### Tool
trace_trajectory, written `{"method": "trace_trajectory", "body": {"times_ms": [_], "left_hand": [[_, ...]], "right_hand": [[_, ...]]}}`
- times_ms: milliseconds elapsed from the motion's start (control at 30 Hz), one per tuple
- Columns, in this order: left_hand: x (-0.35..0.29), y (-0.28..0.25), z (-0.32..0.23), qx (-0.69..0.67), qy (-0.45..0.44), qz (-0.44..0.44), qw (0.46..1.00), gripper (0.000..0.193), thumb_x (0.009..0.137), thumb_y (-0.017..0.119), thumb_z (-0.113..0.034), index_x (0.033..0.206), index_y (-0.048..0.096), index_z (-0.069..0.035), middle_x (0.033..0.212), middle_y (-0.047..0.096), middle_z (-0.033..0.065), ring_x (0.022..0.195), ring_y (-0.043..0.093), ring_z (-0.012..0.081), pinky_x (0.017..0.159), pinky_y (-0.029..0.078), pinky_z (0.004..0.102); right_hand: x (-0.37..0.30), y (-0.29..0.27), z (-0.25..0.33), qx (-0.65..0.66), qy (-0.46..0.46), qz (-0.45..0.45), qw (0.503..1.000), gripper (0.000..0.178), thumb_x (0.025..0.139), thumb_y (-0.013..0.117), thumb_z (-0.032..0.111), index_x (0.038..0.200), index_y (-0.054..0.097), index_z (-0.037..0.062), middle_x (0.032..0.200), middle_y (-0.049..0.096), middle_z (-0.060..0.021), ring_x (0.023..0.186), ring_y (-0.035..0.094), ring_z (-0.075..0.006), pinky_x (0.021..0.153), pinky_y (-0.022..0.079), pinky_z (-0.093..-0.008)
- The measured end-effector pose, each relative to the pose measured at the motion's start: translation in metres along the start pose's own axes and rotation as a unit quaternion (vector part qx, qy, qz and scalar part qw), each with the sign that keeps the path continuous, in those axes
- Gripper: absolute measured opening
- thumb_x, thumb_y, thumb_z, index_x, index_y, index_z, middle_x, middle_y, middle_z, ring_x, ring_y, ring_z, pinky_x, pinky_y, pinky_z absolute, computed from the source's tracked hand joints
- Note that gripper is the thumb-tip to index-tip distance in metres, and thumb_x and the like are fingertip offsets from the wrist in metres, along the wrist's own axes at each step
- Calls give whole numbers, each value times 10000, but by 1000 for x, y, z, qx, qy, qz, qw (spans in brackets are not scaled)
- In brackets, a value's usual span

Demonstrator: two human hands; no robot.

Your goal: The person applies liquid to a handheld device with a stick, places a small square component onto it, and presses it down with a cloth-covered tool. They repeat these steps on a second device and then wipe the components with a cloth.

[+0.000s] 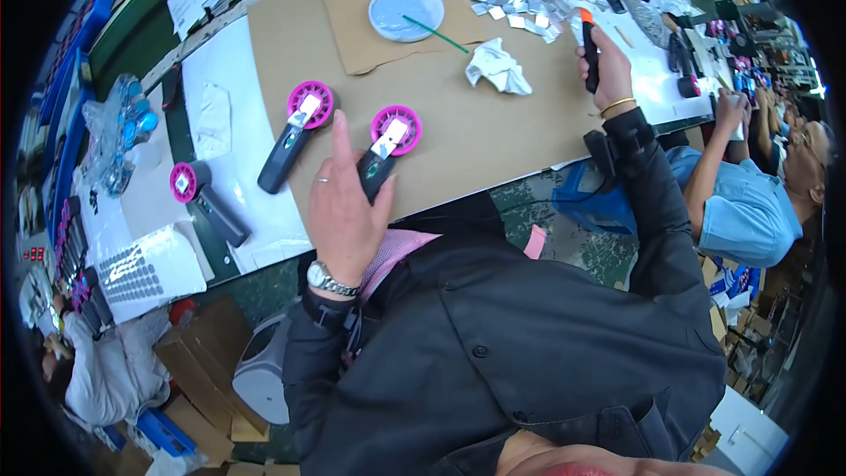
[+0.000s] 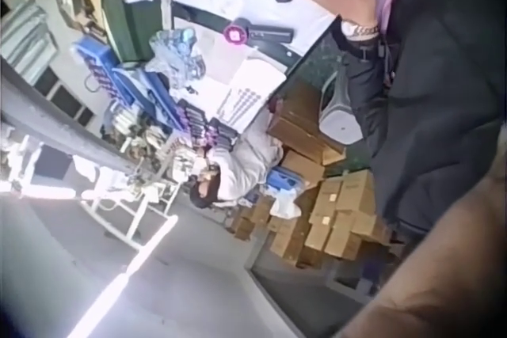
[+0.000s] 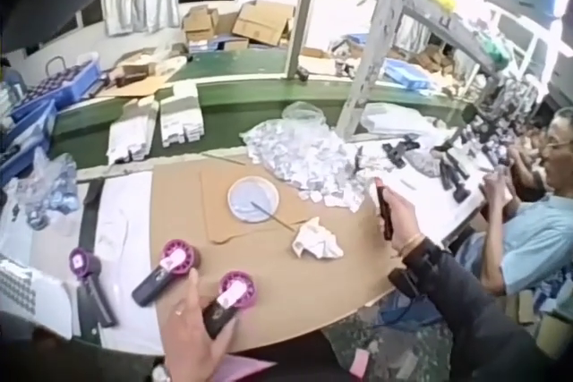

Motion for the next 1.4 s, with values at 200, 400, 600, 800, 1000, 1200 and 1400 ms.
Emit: {"method": "trace_trajectory", "body": {"times_ms": [200,400,600,800,1000,1200,1400], "left_hand": [[1,3,-16,-43,-102,28,993,1214,845,919,-97,1772,138,-29,1075,697,185,951,677,366,864,547,477],[6,0,-29,-136,-175,30,975,1345,796,982,-100,1770,58,-14,1094,677,151,892,674,258,799,573,402],[7,2,-27,-173,-180,54,967,1365,791,995,-102,1768,48,-5,1137,663,140,863,675,197,743,584,347],[5,-1,-28,-218,-188,36,957,1306,819,972,-87,1765,76,0,1160,645,136,831,662,175,714,571,308],[-1,-3,0,-230,-143,-35,962,1040,923,825,36,1756,206,-26,1261,627,135,871,624,118,711,548,242],[14,-11,3,-218,-70,-22,973,887,913,712,121,1709,347,-20,1423,651,135,799,576,76,657,500,217],[20,-8,2,-207,-46,-16,977,863,882,733,121,1673,420,-19,1419,695,97,729,542,63,605,455,211]], "right_hand": [[42,-23,-24,-139,-124,-3,983,478,1134,631,331,1529,646,62,960,751,-77,722,668,-143,631,543,-287],[-42,27,-21,-398,-361,-27,843,319,1076,749,255,1313,800,47,1156,810,-86,1011,742,-149,867,582,-289],[-43,8,-35,-432,-346,-50,831,320,1015,806,160,1321,797,67,1180,782,-103,1004,716,-170,871,563,-305],[-114,68,-5,-327,-485,113,803,266,913,864,59,1165,778,44,1107,725,-99,988,692,-256,832,555,-355],[-186,133,-16,-281,-555,292,726,312,820,921,73,1049,709,61,1074,679,-101,945,657,-303,823,532,-399],[-189,157,-24,-300,-587,314,683,348,781,925,99,1032,685,73,1055,653,-95,948,650,-302,818,513,-427],[-183,163,-21,-304,-613,295,666,343,789,910,110,1065,711,69,1053,656,-77,952,641,-285,808,500,-418]]}}
Point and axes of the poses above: each hand's wrist, its own x-axis towards the middle knuckle, its own y-axis out of the palm, z = x × y, the point moved 1 cm from there along x, towards the middle knuckle
